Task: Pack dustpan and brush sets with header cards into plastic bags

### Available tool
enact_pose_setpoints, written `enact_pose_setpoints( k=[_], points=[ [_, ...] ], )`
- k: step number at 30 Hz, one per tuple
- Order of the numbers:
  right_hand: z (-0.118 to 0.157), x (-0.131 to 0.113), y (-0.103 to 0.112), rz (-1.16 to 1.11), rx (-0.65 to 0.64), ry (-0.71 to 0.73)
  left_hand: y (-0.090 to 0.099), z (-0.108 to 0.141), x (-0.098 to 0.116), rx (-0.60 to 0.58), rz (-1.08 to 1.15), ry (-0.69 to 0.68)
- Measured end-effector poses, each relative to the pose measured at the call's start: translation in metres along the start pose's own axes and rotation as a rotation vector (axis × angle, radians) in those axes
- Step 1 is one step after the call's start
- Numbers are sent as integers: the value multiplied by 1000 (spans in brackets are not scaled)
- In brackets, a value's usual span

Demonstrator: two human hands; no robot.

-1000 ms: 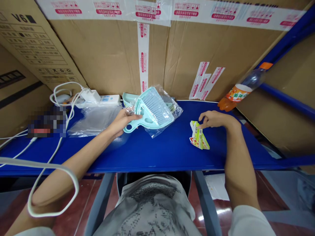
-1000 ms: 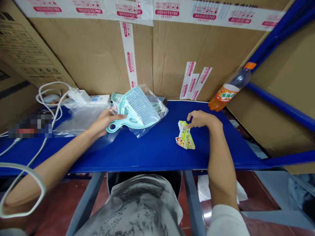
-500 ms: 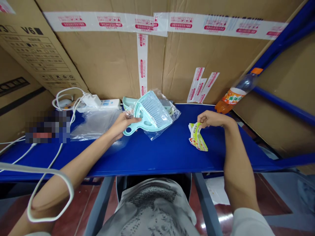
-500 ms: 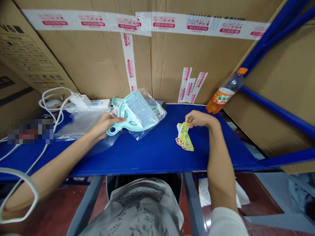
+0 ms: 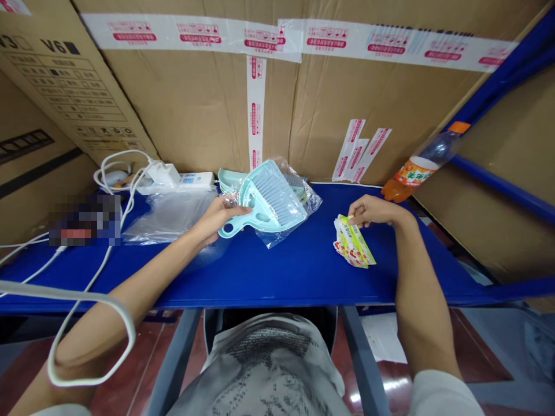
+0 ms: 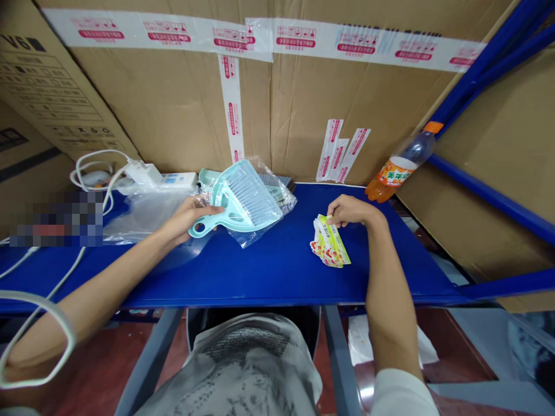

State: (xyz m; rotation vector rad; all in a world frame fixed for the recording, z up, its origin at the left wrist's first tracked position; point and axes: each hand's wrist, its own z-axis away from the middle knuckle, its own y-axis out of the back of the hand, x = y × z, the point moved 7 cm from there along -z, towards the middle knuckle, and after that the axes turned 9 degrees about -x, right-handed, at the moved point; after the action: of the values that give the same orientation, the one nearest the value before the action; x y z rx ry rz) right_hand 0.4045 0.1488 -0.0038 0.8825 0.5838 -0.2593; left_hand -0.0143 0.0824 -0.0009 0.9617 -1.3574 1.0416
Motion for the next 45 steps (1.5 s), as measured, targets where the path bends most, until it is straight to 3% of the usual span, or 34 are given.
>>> enact_pose_setpoints(
  k=[3,7,14,20,23,30,35,39,45],
  points=[
    [4,3,0,-46,-16,-34,-1,0,1,3,-3,2],
    [8,-1,-2,-119,-81,44,-2,0,2,0,-2,-9],
    [5,7,-1,-219,-23,-57,0,0,-1,5,2,5],
    [14,-2,11,-382,31,127,2,-1,-3,4,12,13],
    [13,6,15,-428,61,87,2,-1,-4,2,11,9],
    [7,31,-1,-413,-109,-72,2,-1,-5,0,9,10],
    [11,40,3,-315,-70,-151,1,-2,-6,-6,11,20],
    [11,40,3,-175,-112,-165,1,-2,-7,1,0,28],
    [5,38,15,-8,28,-155,1,-2,-8,6,-9,33]
  ],
)
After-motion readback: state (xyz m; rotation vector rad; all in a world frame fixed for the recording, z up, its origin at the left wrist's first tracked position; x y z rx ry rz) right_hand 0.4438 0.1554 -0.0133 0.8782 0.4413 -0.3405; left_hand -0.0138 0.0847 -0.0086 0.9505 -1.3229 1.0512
